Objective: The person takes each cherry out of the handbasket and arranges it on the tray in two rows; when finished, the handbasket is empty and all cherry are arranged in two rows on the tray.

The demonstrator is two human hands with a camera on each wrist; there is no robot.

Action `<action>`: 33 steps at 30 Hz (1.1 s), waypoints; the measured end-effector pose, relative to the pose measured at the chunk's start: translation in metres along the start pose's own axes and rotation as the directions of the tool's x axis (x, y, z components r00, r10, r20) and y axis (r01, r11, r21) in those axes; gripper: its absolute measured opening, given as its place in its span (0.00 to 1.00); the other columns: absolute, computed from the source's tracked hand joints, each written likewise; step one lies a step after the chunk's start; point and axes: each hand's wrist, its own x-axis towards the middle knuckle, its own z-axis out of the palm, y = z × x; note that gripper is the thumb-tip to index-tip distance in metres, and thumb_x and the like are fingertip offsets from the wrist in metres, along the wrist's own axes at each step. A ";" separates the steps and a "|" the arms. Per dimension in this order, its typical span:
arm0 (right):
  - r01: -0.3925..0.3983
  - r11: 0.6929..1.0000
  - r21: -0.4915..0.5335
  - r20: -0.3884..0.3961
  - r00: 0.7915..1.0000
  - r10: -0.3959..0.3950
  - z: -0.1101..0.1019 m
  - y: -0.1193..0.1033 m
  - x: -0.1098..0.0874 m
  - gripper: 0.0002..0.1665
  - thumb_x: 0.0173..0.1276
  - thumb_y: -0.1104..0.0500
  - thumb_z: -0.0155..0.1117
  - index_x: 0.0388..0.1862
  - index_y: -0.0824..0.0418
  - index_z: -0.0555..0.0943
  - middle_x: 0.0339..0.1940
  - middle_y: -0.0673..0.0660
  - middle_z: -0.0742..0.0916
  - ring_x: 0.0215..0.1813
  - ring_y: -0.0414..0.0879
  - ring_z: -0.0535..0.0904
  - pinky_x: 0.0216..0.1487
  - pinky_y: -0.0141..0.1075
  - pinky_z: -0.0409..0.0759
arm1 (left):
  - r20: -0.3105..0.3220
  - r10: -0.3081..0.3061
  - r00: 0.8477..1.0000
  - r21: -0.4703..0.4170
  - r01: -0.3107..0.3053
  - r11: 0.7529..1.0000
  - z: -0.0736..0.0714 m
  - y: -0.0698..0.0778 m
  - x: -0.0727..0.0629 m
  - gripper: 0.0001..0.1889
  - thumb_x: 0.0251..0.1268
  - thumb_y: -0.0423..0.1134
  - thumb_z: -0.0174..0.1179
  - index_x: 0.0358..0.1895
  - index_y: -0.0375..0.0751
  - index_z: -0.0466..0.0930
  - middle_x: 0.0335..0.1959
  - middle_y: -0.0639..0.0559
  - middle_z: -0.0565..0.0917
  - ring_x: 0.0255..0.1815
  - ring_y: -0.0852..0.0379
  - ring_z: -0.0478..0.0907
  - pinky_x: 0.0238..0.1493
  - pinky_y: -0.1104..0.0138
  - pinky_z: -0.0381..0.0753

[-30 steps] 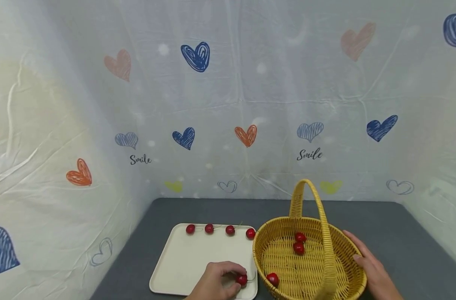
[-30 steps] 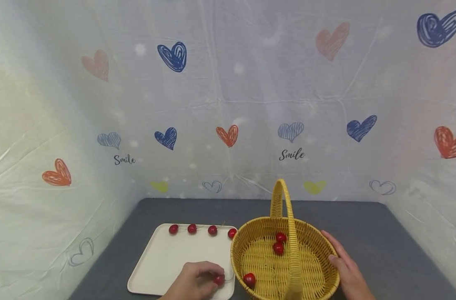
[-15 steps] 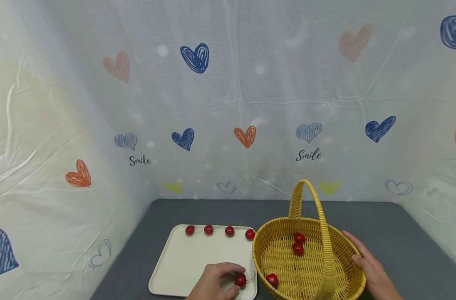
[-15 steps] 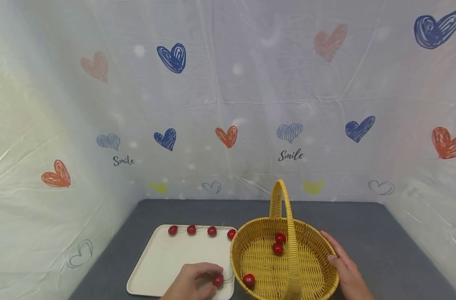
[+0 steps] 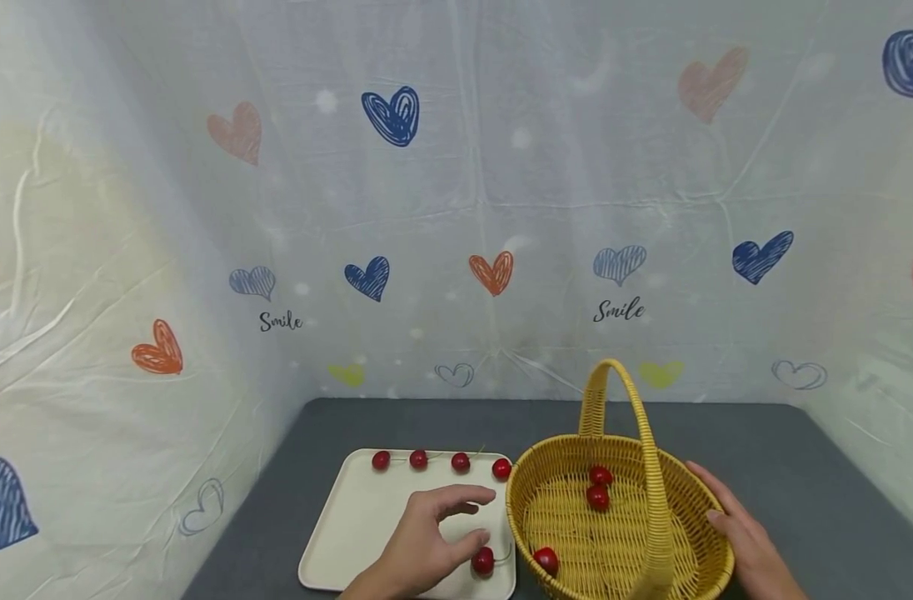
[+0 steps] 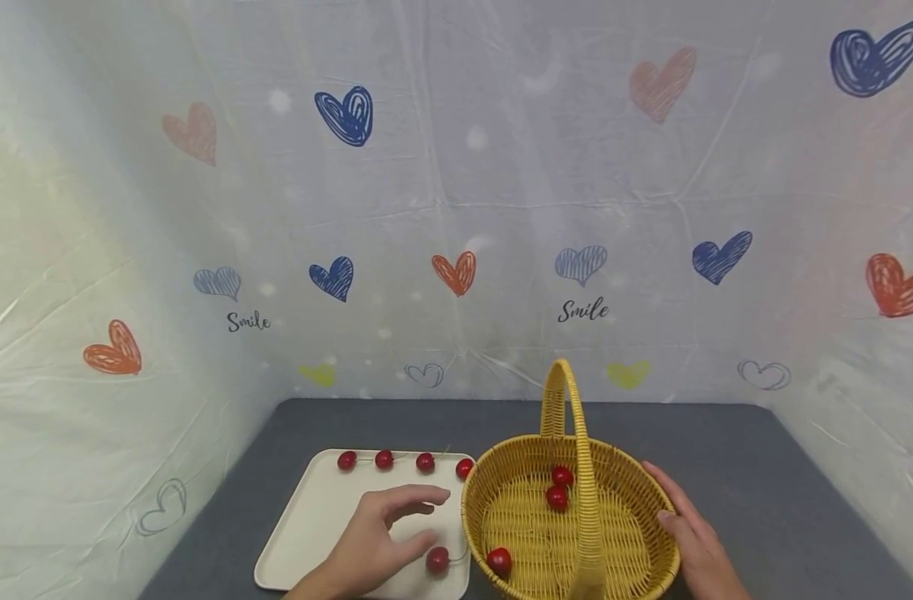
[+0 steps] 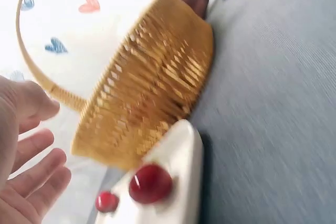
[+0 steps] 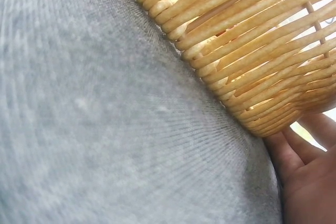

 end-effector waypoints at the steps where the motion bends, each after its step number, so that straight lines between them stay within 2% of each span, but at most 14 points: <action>1: 0.001 1.000 0.001 0.001 1.000 -0.001 0.000 0.001 0.000 0.36 0.95 0.51 0.33 0.94 0.55 0.42 0.63 0.16 0.69 0.57 0.32 0.86 0.45 0.45 0.93 | 0.013 -0.005 1.000 -0.044 0.005 0.999 0.002 0.003 0.003 0.20 0.72 0.34 0.72 0.64 0.48 0.88 0.61 0.48 0.91 0.64 0.50 0.88 0.66 0.56 0.88; 5: 0.012 1.000 -0.003 0.002 1.000 -0.012 0.000 0.002 0.001 0.36 0.95 0.51 0.33 0.94 0.55 0.42 0.64 0.16 0.68 0.57 0.31 0.86 0.45 0.45 0.93 | 0.083 -0.014 0.996 -0.210 0.031 0.977 0.011 0.015 0.018 0.22 0.74 0.34 0.70 0.68 0.43 0.86 0.66 0.44 0.89 0.68 0.47 0.86 0.72 0.56 0.84; 8: 0.010 1.000 -0.005 0.006 1.000 -0.010 0.000 0.000 0.000 0.36 0.96 0.51 0.33 0.94 0.55 0.41 0.66 0.20 0.67 0.57 0.32 0.86 0.45 0.46 0.93 | 0.121 -0.012 0.993 -0.264 0.043 0.963 0.020 0.022 0.032 0.23 0.76 0.36 0.69 0.71 0.43 0.84 0.68 0.48 0.88 0.68 0.52 0.87 0.74 0.55 0.82; 12: -0.013 1.000 -0.015 -0.011 1.000 0.013 0.001 -0.003 -0.001 0.37 0.95 0.49 0.34 0.94 0.55 0.42 0.75 0.37 0.65 0.57 0.31 0.85 0.46 0.46 0.93 | 0.163 -0.005 0.987 -0.303 0.055 0.951 0.033 0.026 0.053 0.24 0.77 0.39 0.69 0.73 0.43 0.83 0.68 0.54 0.88 0.67 0.60 0.86 0.74 0.57 0.82; 15: -0.027 0.999 -0.031 -0.029 0.999 0.026 0.003 -0.004 -0.001 0.37 0.95 0.49 0.35 0.94 0.55 0.43 0.79 0.47 0.62 0.57 0.28 0.83 0.45 0.45 0.92 | 0.200 0.013 0.980 -0.314 0.052 0.948 0.045 0.026 0.068 0.24 0.78 0.39 0.69 0.74 0.46 0.82 0.69 0.55 0.87 0.68 0.59 0.86 0.73 0.59 0.83; 17: -0.028 0.999 -0.038 -0.035 0.999 0.027 0.003 -0.005 -0.001 0.36 0.95 0.49 0.34 0.94 0.56 0.44 0.78 0.46 0.62 0.57 0.27 0.83 0.45 0.44 0.92 | 0.217 0.035 0.976 -0.291 0.031 0.956 0.054 0.026 0.077 0.24 0.78 0.39 0.68 0.74 0.48 0.82 0.70 0.55 0.87 0.69 0.54 0.86 0.72 0.58 0.84; 19: -0.025 0.999 -0.044 -0.037 0.999 0.023 0.004 -0.005 -0.001 0.36 0.95 0.49 0.34 0.94 0.56 0.44 0.76 0.40 0.63 0.57 0.25 0.81 0.45 0.43 0.92 | 0.228 0.048 0.972 -0.252 0.012 0.968 0.062 0.026 0.085 0.25 0.78 0.39 0.68 0.75 0.49 0.81 0.71 0.55 0.86 0.69 0.51 0.86 0.72 0.57 0.84; 22: -0.015 0.999 -0.045 -0.034 0.999 0.014 0.005 -0.005 -0.001 0.36 0.95 0.49 0.34 0.94 0.57 0.44 0.73 0.34 0.64 0.58 0.24 0.80 0.46 0.41 0.92 | 0.230 0.038 0.973 -0.165 0.001 0.986 0.072 0.027 0.095 0.26 0.77 0.41 0.70 0.75 0.48 0.81 0.70 0.56 0.86 0.69 0.50 0.86 0.70 0.60 0.85; 27: -0.030 0.998 -0.055 -0.038 0.999 0.028 0.004 -0.005 0.000 0.37 0.95 0.47 0.35 0.94 0.55 0.45 0.82 0.48 0.63 0.59 0.23 0.80 0.47 0.41 0.91 | 0.243 -0.005 0.970 0.017 0.000 1.000 0.085 0.025 0.109 0.27 0.76 0.44 0.72 0.75 0.47 0.82 0.70 0.62 0.86 0.66 0.60 0.87 0.64 0.71 0.85; 30: -0.037 0.997 -0.070 -0.042 0.999 0.034 0.002 -0.004 0.000 0.37 0.95 0.46 0.36 0.94 0.52 0.46 0.83 0.52 0.62 0.59 0.25 0.81 0.47 0.41 0.91 | 0.261 -0.023 0.965 0.115 -0.008 0.993 0.089 0.023 0.116 0.27 0.77 0.44 0.71 0.76 0.49 0.81 0.70 0.61 0.85 0.65 0.62 0.87 0.62 0.73 0.85; 33: -0.035 0.996 -0.081 -0.043 0.999 0.031 0.002 -0.003 0.000 0.36 0.95 0.46 0.36 0.94 0.51 0.46 0.84 0.55 0.61 0.59 0.25 0.81 0.46 0.41 0.91 | 0.279 -0.028 0.960 0.212 -0.033 0.977 0.094 0.022 0.120 0.27 0.78 0.43 0.70 0.76 0.48 0.80 0.71 0.58 0.86 0.65 0.62 0.86 0.61 0.73 0.85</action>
